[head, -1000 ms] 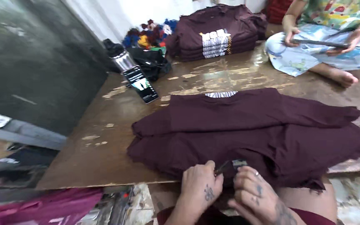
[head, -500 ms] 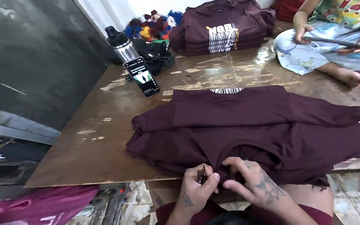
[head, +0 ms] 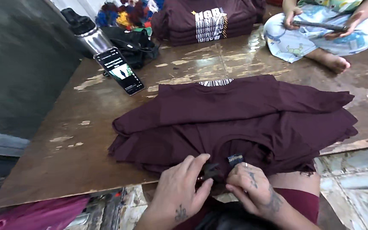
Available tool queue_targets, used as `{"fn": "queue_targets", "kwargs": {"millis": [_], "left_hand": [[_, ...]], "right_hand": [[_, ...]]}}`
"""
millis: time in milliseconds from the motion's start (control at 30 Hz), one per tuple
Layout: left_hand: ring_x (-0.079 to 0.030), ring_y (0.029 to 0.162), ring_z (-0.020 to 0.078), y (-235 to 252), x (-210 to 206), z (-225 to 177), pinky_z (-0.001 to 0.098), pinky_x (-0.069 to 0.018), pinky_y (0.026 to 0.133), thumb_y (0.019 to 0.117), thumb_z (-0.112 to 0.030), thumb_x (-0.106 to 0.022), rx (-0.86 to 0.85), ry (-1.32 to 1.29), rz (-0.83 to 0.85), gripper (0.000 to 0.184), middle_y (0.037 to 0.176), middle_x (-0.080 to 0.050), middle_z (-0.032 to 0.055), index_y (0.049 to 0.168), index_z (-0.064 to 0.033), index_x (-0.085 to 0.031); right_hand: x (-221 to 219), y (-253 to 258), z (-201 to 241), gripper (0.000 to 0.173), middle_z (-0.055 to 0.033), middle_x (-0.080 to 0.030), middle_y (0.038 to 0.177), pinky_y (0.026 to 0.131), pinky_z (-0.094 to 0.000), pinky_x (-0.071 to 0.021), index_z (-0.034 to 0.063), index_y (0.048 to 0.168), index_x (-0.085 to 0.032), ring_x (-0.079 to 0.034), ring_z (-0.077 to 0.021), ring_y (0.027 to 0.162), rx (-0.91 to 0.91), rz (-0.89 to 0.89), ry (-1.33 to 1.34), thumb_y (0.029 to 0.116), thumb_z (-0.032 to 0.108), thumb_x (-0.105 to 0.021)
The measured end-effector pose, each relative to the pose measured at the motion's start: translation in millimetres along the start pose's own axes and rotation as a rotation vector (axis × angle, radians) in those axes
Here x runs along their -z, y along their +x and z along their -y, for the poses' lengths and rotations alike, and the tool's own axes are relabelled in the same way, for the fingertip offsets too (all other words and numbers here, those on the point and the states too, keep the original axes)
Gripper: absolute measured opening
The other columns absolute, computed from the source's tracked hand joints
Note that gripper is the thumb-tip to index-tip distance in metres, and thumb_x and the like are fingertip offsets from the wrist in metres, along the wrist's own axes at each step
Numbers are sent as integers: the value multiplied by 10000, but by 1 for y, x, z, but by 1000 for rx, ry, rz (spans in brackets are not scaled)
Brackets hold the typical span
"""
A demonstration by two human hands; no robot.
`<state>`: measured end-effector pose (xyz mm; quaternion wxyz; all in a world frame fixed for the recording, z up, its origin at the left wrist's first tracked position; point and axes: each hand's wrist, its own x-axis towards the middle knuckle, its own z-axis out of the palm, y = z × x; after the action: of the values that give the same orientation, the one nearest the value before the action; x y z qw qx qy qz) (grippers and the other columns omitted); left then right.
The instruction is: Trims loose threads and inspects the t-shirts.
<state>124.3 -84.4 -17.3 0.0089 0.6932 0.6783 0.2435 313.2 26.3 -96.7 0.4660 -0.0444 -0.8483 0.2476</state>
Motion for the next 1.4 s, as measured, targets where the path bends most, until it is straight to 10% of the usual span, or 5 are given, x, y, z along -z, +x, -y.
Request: {"fn": "queue_targets", "kwargs": {"millis": [567, 733, 867, 1167, 1400], "left_hand": [[-731, 739, 342, -18, 9, 38, 554, -568, 606, 900, -130, -607, 220, 88, -61, 260, 901, -745, 158, 1088, -8, -740], [-468, 601, -104, -30, -2, 57, 94, -414, 581, 1056, -352, -476, 432, -420, -431, 352, 710, -521, -122, 916, -47, -584], [-459, 596, -123, -32, -5, 63, 81, -394, 561, 1046, -330, -506, 415, -529, -454, 285, 699, -508, -169, 906, -97, -589], [-528, 645, -52, -35, 1, 62, 125, -449, 620, 1040, -237, -506, 356, -334, -394, 332, 696, -585, -12, 873, 18, -635], [-467, 590, -102, -45, -1, 66, 80, -411, 559, 1049, -293, -536, 316, -480, -517, 279, 697, -542, -94, 909, -67, -621]], "right_hand": [[7, 28, 4, 443, -109, -694, 969, 889, -387, -547, 57, 1154, -649, -688, -235, 940, -78, 120, -86, 1045, 462, -505], [11, 51, -16, 404, -134, -641, 780, 663, -321, -536, -53, 1379, -571, -584, -207, 643, -219, 265, 232, 992, 41, -504], [15, 55, -23, 350, -169, -754, 1135, 939, -297, -555, -4, 1294, -684, -733, -197, 996, -151, 341, 316, 1000, 65, -507], [-10, 41, 2, 209, -22, -607, 615, 536, -336, -524, 124, 837, -739, -620, -174, 568, 94, 257, -43, 966, 209, -598], [129, 10, -11, 483, -282, -693, 1046, 1005, -574, -488, -56, 977, -700, -669, -444, 1068, -271, 341, -291, 997, 417, -605]]}}
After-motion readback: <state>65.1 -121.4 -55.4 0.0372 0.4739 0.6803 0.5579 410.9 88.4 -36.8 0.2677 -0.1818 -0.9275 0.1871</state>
